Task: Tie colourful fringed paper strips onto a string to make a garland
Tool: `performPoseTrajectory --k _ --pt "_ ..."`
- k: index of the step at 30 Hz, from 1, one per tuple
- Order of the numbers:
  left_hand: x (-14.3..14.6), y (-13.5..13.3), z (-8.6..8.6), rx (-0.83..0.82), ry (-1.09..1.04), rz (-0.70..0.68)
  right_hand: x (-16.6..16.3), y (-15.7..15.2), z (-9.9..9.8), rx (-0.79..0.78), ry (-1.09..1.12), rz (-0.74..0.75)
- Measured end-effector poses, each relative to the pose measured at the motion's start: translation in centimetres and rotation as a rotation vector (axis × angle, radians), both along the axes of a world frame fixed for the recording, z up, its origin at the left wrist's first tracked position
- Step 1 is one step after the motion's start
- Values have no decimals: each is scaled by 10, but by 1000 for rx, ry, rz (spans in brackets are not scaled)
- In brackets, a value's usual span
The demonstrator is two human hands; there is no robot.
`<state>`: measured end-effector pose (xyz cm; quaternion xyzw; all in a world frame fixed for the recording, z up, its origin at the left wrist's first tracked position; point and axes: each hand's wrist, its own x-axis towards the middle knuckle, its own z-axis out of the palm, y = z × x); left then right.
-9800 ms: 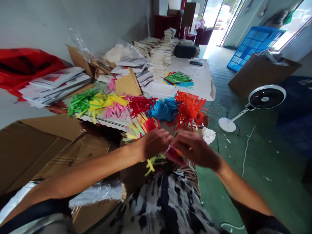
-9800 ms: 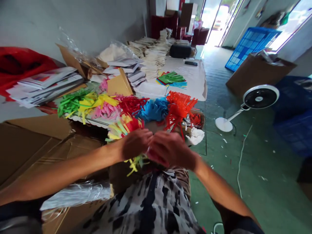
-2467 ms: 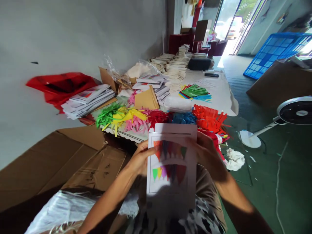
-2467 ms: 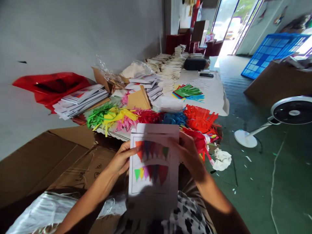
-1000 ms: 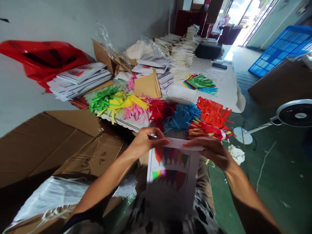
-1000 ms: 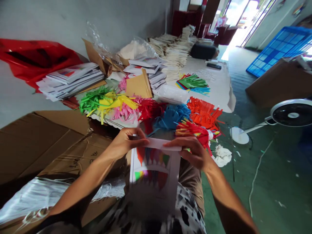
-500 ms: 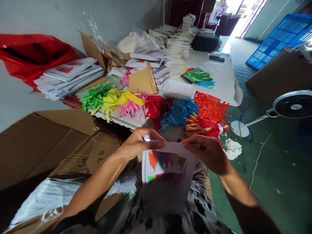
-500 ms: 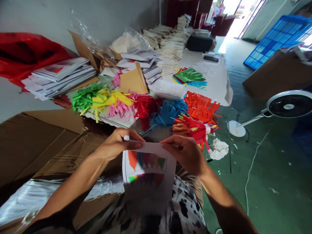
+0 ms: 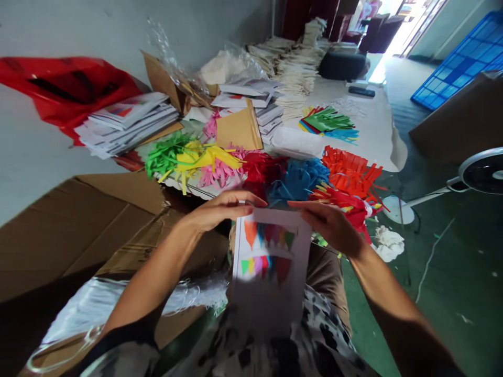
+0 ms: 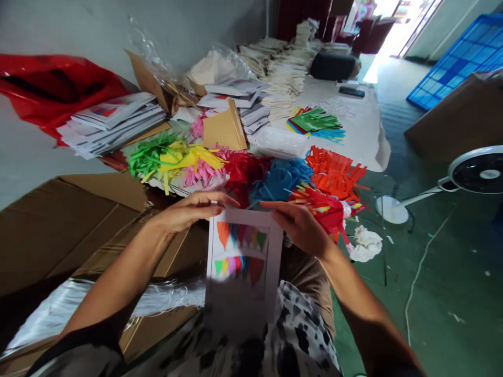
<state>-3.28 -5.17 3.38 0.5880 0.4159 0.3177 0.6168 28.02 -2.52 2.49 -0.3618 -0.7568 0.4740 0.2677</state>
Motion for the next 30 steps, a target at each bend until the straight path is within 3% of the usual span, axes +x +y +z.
performPoseTrajectory --k 4,10,15,17,20,25,30 --pt "1 20 16 97 264 2 -19 6 7 86 -89 -1" --pt "9 28 -7 105 298 -54 -17 14 -5 48 -53 20" --pt "11 23 -15 581 539 46 -10 18 -18 118 -139 -16" --pt "12 21 -15 645 597 9 -10 18 -20 134 -184 -1" --pt "13 20 -19 625 565 -76 -11 18 -21 176 -250 36" --pt "11 22 -22 510 499 -68 -14 24 -20 213 -256 79" --pt "7 26 -24 434 417 36 -20 31 -28 109 -136 -44"
